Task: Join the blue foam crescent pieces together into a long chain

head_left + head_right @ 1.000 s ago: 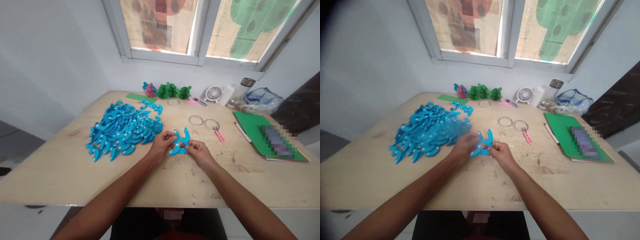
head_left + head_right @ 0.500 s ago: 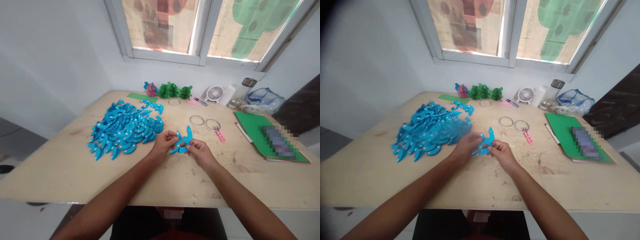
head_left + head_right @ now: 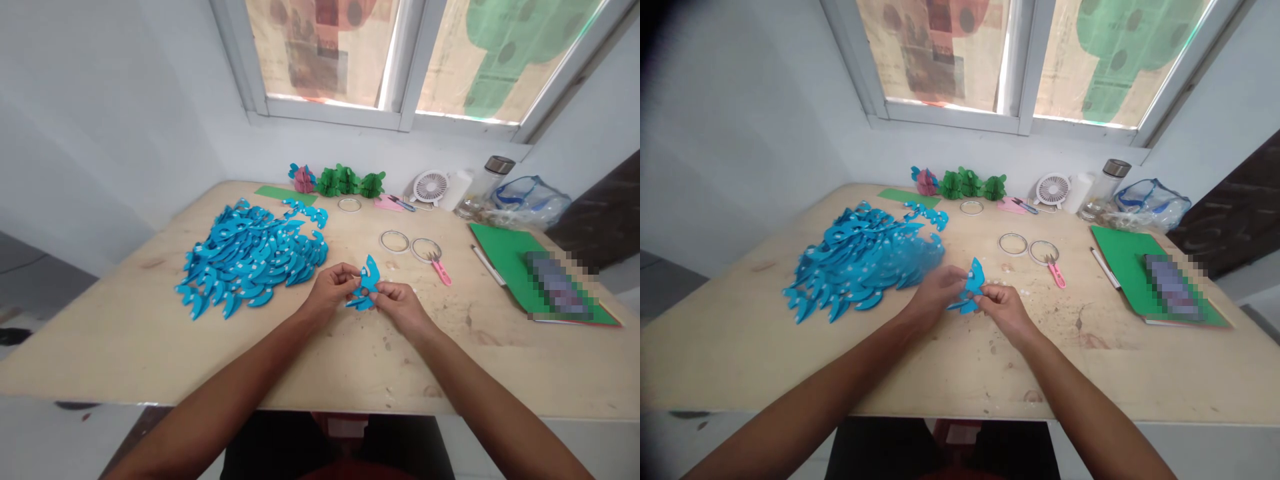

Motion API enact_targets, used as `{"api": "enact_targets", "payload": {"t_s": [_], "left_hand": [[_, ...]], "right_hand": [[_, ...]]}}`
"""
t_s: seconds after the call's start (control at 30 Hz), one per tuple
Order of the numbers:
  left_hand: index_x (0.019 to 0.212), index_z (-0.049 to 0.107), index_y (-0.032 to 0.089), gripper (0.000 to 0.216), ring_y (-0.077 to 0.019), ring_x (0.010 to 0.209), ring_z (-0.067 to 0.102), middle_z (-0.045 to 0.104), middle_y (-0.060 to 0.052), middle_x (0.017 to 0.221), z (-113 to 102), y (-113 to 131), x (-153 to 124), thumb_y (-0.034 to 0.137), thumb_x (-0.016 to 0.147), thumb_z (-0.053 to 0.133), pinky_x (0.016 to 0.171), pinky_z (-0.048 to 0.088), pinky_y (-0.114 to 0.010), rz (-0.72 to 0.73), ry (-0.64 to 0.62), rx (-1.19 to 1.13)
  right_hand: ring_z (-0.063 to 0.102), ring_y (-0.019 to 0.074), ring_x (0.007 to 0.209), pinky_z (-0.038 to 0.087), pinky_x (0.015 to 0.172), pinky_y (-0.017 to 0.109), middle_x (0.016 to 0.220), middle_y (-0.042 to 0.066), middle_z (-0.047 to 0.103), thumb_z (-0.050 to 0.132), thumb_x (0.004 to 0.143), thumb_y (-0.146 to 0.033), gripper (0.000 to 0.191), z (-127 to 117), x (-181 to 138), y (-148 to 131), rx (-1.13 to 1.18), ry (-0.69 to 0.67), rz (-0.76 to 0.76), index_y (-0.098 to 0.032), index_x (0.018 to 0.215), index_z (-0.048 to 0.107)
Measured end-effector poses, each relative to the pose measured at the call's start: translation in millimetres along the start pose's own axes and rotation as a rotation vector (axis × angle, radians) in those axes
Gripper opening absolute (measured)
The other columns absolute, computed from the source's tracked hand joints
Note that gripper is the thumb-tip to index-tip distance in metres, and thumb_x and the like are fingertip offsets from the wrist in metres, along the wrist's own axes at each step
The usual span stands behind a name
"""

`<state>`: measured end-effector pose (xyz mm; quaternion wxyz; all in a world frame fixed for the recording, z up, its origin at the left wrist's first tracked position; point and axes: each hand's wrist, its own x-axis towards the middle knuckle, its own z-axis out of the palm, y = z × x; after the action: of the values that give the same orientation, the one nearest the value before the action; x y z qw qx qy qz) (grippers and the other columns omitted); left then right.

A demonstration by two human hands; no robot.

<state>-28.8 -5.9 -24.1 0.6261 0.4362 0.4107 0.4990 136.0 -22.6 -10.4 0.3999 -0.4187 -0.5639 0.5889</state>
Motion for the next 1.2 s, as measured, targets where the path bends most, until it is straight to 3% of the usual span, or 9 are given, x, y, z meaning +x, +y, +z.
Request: {"api": "enact_targets", "payload": {"t_s": [0.47,0.77,1.0,1.2], "left_hand": [[0.070,0.065,0.011,0.025,-0.0133,0.061,0.059,0.069,-0.006,0.070,-4.6,4.8,-0.7,0.033,0.062,0.074,0.059,0.045,-0.025,-0.062,-0.086,0.064],[0.079,0.068,0.013,0.023,-0.0140,0.069,0.062,0.070,-0.005,0.078,-7.5,19.0,-2.1,0.031,0.065,0.073,0.063,0.046,-0.024,0.017,-0.167,0.303],[0.080,0.067,0.013,0.022,-0.0118,0.066,0.060,0.069,-0.004,0.075,-11.7,18.5,-0.4,0.031,0.068,0.070,0.061,0.044,-0.022,0.082,-0.274,0.386],[0.087,0.068,0.013,0.021,-0.0150,0.076,0.062,0.070,-0.006,0.083,-18.7,18.8,2.7,0.028,0.072,0.064,0.067,0.045,-0.025,0.101,-0.361,0.501]], "right_hand": [[0.050,0.0104,0.054,0.037,0.055,0.024,0.058,0.000,0.061,0.068,0.068,-0.038,0.022,-2.0,0.6,0.0,0.026,0.086,0.004,-0.015,0.070,0.071],[0.047,0.0090,0.051,0.036,0.054,0.024,0.056,-0.001,0.059,0.068,0.067,-0.037,0.022,-2.5,1.3,0.1,0.040,0.096,0.024,-0.015,0.064,0.068],[0.051,0.0111,0.056,0.040,0.058,0.025,0.059,0.000,0.060,0.068,0.066,-0.043,0.027,-2.8,3.2,4.1,0.001,0.067,0.036,-0.015,0.066,0.069],[0.048,0.0098,0.053,0.038,0.054,0.024,0.058,-0.001,0.058,0.067,0.067,-0.044,0.029,-3.3,2.6,2.6,-0.044,0.068,0.036,-0.015,0.067,0.068]]}}
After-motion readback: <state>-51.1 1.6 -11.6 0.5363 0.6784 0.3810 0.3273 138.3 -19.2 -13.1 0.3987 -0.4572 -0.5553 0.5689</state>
